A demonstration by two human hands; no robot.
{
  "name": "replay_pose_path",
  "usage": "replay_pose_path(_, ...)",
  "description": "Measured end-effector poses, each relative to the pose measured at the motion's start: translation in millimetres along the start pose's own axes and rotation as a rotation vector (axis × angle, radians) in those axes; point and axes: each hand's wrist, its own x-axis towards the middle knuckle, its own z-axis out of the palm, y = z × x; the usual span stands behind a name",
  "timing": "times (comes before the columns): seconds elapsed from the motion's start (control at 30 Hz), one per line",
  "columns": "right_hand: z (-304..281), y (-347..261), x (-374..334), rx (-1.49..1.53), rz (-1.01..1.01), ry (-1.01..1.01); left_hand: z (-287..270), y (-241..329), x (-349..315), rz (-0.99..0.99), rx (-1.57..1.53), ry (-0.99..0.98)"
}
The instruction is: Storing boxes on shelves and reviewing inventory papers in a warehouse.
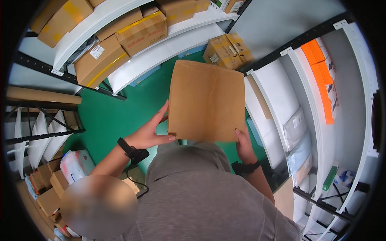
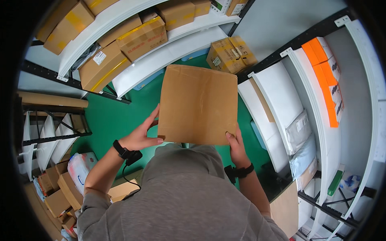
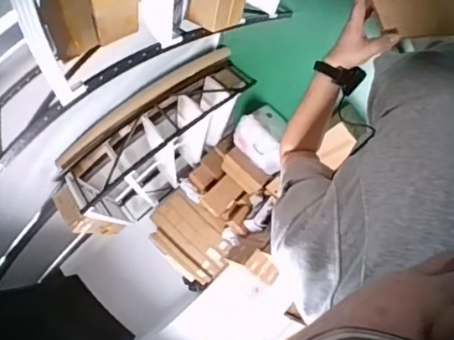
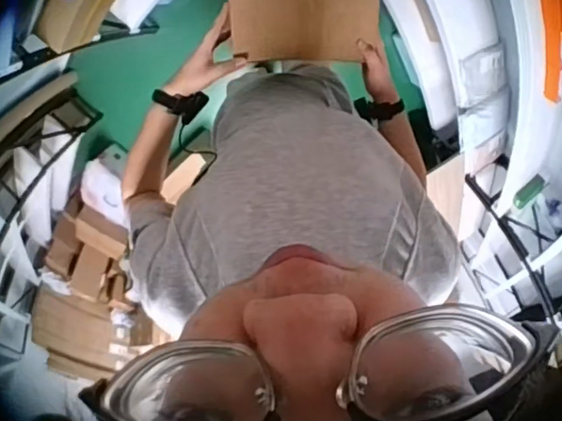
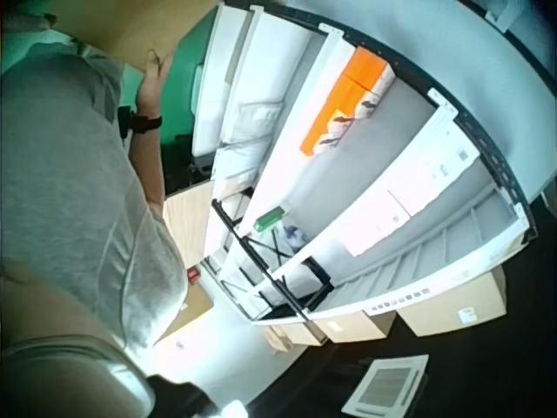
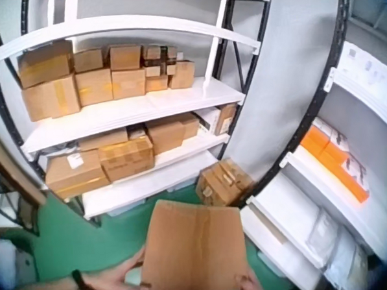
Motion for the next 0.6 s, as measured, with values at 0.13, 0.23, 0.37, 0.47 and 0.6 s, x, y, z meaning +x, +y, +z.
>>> replay_pose_path(0.13, -31, -13, 82, 0.071, 0.024, -0.040, -28, 6, 77, -0.018, 0.080, 0.006)
replay_pose_path(0.23, -55, -27, 155, 0.075, 0.025, -0.051, -52, 11, 141, -0.061, 0.141, 0.013)
replay_pose_path(0.37, -71, -59, 261, 0.163, 0.015, -0.092, -81, 30, 210, -0.156, 0.127, 0.124)
replay_pose_path(0.47, -86, -81, 337, 0.078, -0.029, -0.162, -107, 18, 258, -0.139, 0.105, 0.191)
replay_pose_path(0.6, -82, -115, 405, 0.126, 0.062, -0.126, -144, 25, 308, -0.055, 0.120, 0.254)
